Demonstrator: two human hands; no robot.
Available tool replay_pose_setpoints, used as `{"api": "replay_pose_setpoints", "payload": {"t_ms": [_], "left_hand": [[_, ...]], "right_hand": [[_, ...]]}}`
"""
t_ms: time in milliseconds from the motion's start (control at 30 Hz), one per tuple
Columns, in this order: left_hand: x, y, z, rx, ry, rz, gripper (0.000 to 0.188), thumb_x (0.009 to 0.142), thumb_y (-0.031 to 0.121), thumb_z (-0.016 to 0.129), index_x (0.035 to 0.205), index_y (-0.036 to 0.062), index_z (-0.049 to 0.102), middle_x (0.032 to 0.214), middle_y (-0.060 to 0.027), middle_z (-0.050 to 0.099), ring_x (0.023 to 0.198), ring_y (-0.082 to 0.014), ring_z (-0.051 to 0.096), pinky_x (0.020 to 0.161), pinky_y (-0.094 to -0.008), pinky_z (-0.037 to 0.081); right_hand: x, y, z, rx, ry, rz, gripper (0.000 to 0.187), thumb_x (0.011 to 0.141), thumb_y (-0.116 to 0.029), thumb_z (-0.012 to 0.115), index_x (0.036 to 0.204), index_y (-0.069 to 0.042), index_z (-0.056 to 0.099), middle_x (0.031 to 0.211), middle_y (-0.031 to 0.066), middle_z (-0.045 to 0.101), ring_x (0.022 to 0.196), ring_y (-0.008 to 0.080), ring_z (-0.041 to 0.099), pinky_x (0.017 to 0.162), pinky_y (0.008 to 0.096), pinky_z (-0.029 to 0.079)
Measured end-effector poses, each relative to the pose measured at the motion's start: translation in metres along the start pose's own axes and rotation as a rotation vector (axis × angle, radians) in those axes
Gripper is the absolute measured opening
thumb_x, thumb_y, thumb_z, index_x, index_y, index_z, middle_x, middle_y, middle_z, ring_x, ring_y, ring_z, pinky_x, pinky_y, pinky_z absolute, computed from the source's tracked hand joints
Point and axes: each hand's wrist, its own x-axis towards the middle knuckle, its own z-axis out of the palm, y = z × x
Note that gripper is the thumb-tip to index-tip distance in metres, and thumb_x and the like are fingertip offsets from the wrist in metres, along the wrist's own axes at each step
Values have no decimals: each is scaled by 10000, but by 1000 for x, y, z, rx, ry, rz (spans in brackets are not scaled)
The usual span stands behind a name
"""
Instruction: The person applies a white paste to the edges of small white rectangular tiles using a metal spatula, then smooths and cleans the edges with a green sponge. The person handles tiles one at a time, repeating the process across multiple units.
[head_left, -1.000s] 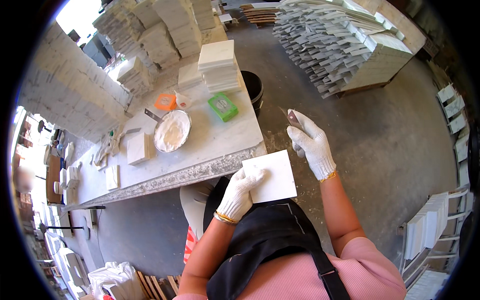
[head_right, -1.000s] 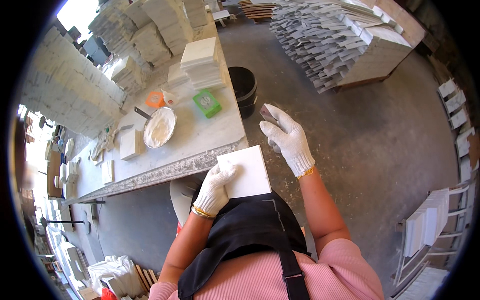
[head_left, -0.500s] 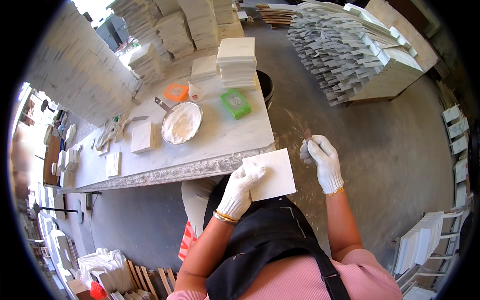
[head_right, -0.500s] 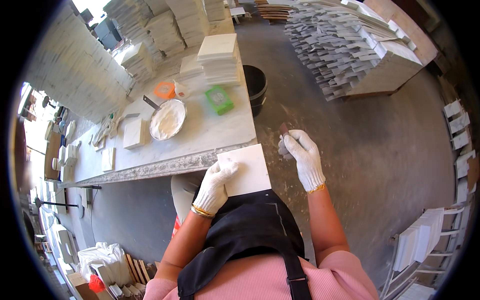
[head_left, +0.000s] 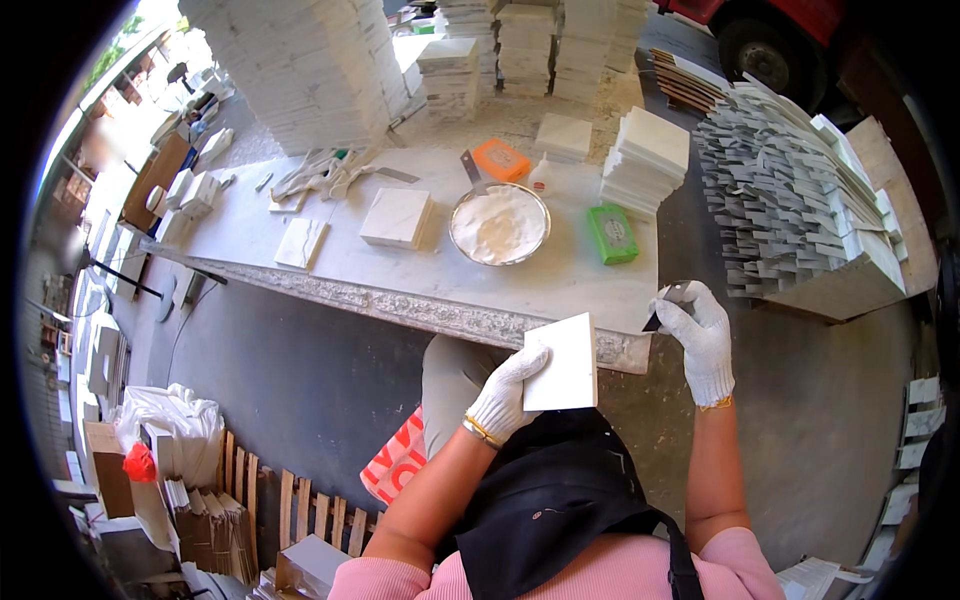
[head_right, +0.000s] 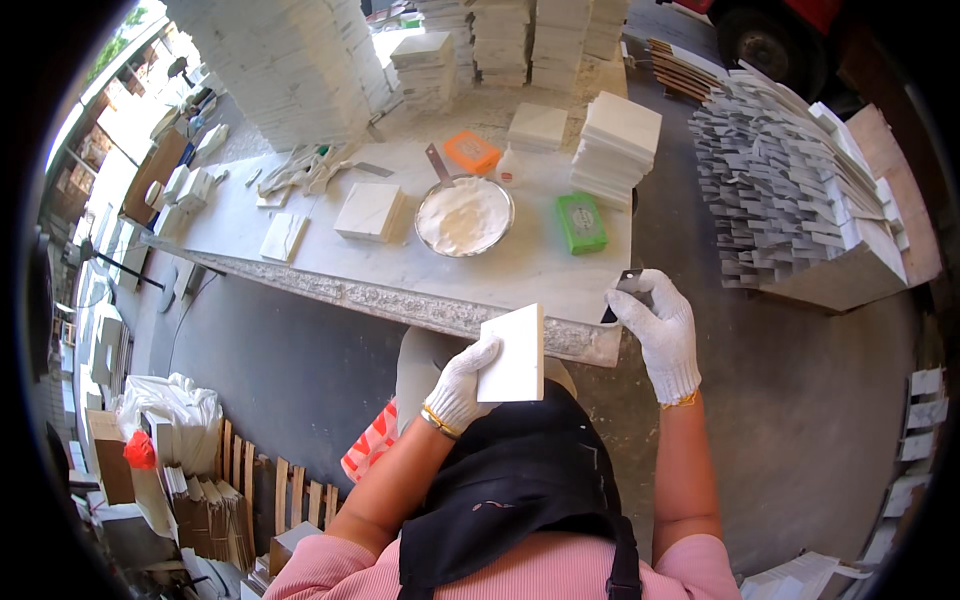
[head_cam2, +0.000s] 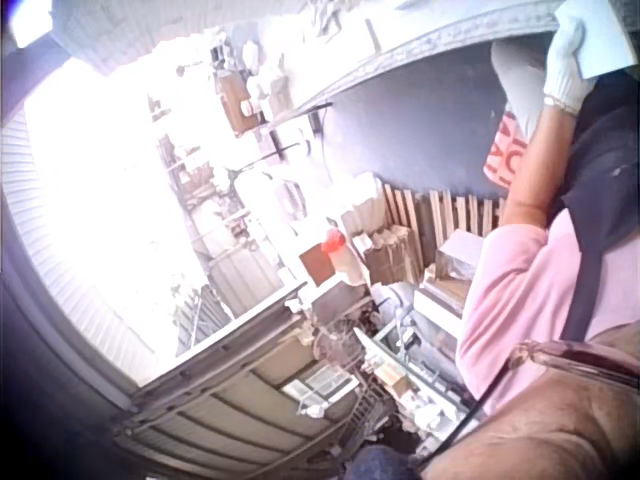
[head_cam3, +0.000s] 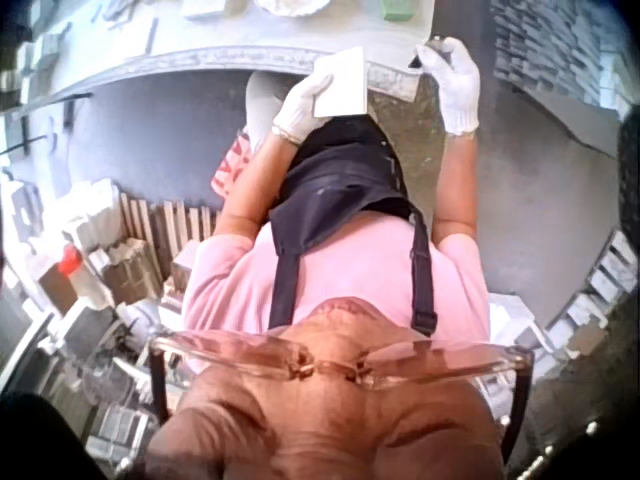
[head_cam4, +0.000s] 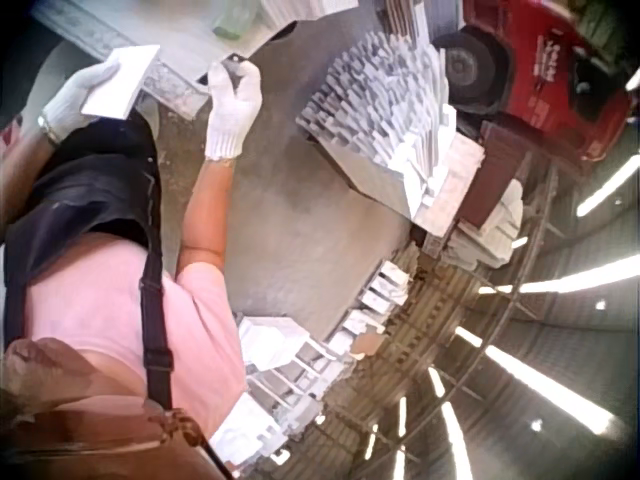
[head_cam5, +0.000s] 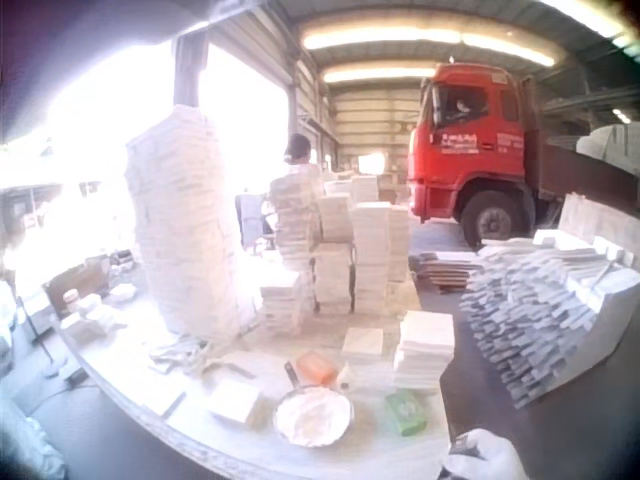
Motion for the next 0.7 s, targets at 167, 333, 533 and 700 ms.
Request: {"api": "replay_pose_setpoints", "payload": {"t_ms": [167, 333, 533, 700], "left_hand": [[-9, 11, -23, -115, 23, 40, 562, 962, 346, 646, 1364, -19, 498, 1148, -170, 654, 935, -302, 670, 817, -436, 557], [-4, 13, -63, -255, -148, 56, 576, 961, 451, 611, 1311, 0, 533, 1004, -137, 652, 736, -277, 639, 621, -405, 524], [-20, 37, -37, -97, -57, 192, 576, 889, 252, 737, 1351, -20, 529, 1183, -142, 684, 1081, -263, 686, 944, -423, 569], [-45, 65, -7, 573, 129, 416, 396, 816, 105, 801, 1171, -2, 662, 1009, -41, 690, 947, -116, 633, 826, -261, 504]], "right_hand": [[33, -4, 47, 10, -118, -7, 129, 937, -45, 671, 1051, 11, 646, 1029, 66, 709, 909, 113, 644, 817, 272, 523], [35, -4, 79, 91, -240, 70, 199, 941, -22, 656, 1137, 12, 649, 998, 68, 695, 853, 129, 658, 764, 280, 547], [30, 12, 97, 78, -289, 80, 348, 965, -43, 634, 1309, 3, 609, 1017, 81, 673, 809, 118, 664, 665, 261, 556], [31, 8, 97, 67, -254, 97, 353, 990, -98, 608, 1328, 1, 599, 880, 69, 672, 742, 96, 624, 647, 241, 523]]}}
